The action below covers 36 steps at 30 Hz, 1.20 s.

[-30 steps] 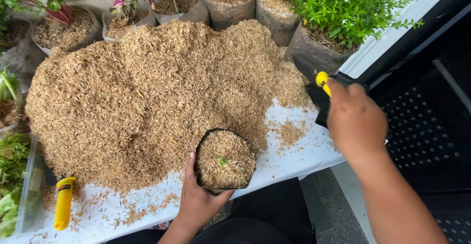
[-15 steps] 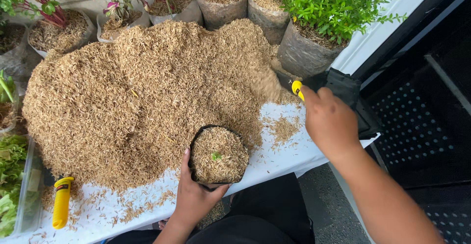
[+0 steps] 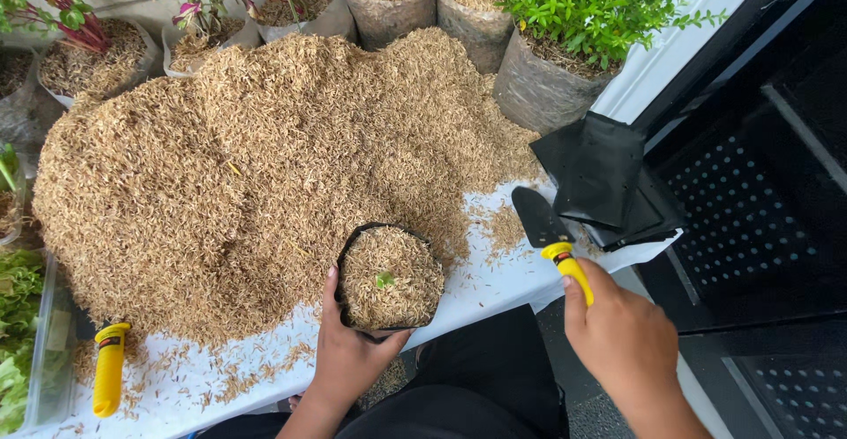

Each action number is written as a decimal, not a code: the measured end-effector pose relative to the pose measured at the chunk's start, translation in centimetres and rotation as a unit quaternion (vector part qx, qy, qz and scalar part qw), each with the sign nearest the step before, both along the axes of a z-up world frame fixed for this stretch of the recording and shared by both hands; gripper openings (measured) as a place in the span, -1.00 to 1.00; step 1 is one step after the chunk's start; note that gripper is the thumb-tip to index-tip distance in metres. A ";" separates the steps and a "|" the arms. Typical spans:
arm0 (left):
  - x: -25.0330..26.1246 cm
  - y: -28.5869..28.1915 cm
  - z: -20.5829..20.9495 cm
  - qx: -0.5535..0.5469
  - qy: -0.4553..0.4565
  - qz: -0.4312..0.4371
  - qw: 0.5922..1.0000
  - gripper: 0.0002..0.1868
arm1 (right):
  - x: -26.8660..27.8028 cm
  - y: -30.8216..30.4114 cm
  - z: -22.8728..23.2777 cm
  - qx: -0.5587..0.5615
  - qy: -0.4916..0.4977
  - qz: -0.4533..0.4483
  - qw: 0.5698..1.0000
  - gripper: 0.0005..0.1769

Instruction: The person fills a small black plastic pot with rice hulls using a yellow-handled trowel and plants a small green seedling into the pot by hand.

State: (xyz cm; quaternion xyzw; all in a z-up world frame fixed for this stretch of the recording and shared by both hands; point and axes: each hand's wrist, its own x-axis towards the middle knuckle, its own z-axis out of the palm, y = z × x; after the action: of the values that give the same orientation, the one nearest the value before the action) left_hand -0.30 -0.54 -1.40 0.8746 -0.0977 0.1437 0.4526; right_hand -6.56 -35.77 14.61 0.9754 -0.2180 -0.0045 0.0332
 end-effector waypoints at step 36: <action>0.2 0.3 -0.6 -0.014 -0.010 -0.014 1.000 0.69 | 16.7 4.0 -9.1 -0.031 -0.238 0.183 0.953 -0.40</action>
State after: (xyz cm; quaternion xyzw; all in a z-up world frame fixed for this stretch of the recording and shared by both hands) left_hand -0.08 -0.27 -2.01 0.8652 -0.1127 0.1473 0.4659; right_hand 10.11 -31.77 5.48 0.9698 -0.0376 0.2409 0.0105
